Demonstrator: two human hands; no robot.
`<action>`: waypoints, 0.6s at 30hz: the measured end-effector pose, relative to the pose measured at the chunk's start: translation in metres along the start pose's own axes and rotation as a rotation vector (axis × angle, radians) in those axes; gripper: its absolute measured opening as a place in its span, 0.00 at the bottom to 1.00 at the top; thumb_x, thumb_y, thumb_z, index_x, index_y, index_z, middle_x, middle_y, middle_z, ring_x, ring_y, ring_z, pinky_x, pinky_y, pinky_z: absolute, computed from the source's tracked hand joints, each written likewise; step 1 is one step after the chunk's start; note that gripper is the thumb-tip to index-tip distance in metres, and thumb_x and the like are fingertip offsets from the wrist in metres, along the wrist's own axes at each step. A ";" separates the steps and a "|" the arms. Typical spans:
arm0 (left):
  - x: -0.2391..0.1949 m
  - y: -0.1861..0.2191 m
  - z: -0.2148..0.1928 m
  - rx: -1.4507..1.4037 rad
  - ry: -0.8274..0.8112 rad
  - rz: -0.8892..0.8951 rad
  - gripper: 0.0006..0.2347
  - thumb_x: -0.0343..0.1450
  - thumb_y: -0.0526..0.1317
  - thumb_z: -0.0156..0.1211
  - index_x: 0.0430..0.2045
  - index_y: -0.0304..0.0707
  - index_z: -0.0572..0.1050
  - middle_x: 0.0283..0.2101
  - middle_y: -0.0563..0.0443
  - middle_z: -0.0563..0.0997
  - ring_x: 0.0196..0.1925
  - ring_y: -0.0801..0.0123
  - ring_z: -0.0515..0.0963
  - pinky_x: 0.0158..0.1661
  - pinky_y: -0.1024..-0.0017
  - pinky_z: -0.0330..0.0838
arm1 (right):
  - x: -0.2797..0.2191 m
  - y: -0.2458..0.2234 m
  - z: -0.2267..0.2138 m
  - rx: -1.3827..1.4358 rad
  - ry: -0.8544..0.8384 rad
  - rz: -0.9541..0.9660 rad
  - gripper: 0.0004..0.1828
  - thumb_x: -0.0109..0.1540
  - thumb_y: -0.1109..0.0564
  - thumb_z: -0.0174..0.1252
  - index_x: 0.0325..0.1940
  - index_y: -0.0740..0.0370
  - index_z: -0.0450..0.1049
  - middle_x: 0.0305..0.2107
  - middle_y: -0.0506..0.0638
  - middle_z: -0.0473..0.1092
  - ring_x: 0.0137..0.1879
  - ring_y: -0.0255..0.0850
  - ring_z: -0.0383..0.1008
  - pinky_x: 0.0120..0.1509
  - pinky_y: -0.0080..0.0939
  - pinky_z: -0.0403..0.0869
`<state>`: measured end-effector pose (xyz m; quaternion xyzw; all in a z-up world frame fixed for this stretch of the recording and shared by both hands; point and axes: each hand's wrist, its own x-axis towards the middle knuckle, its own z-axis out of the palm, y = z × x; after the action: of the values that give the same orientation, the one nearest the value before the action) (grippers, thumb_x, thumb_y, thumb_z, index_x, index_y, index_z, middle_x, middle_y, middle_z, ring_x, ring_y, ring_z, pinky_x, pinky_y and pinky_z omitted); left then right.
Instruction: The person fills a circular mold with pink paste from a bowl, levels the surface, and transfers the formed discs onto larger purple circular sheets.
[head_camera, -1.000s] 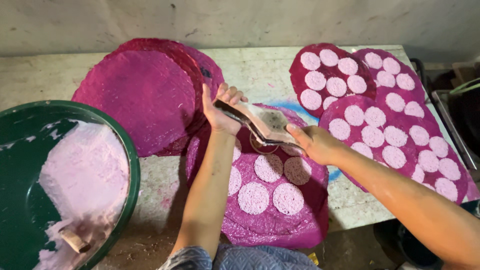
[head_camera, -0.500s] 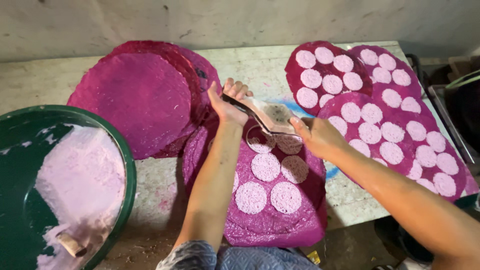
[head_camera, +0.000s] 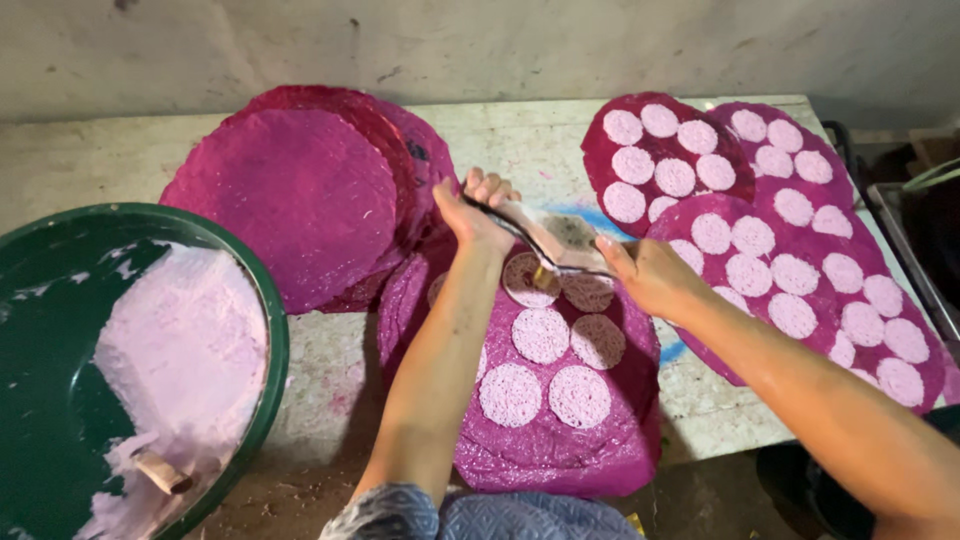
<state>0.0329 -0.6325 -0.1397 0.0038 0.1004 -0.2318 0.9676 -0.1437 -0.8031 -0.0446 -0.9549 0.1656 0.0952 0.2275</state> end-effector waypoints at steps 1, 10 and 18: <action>0.003 0.001 0.003 0.019 -0.018 0.013 0.17 0.68 0.58 0.42 0.15 0.48 0.60 0.14 0.60 0.59 0.17 0.71 0.58 0.29 0.68 0.56 | 0.000 0.000 0.002 0.005 -0.014 0.022 0.41 0.68 0.28 0.34 0.34 0.63 0.79 0.25 0.66 0.74 0.36 0.60 0.76 0.45 0.58 0.72; 0.012 -0.015 0.020 0.134 0.000 0.063 0.16 0.67 0.56 0.42 0.13 0.49 0.58 0.12 0.61 0.57 0.16 0.71 0.57 0.26 0.66 0.57 | 0.004 0.011 0.002 -0.042 -0.011 0.107 0.42 0.69 0.28 0.32 0.32 0.63 0.80 0.23 0.66 0.73 0.34 0.61 0.76 0.45 0.60 0.72; -0.026 0.004 0.021 0.658 0.161 -0.277 0.30 0.76 0.60 0.23 0.34 0.30 0.68 0.27 0.42 0.74 0.25 0.61 0.74 0.33 0.65 0.74 | 0.010 0.045 0.013 0.166 0.084 -0.017 0.39 0.70 0.32 0.34 0.30 0.66 0.75 0.20 0.61 0.70 0.30 0.54 0.72 0.42 0.56 0.68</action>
<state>0.0158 -0.6186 -0.1140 0.3193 0.0960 -0.3796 0.8630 -0.1520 -0.8375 -0.0772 -0.9372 0.1742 0.0392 0.2996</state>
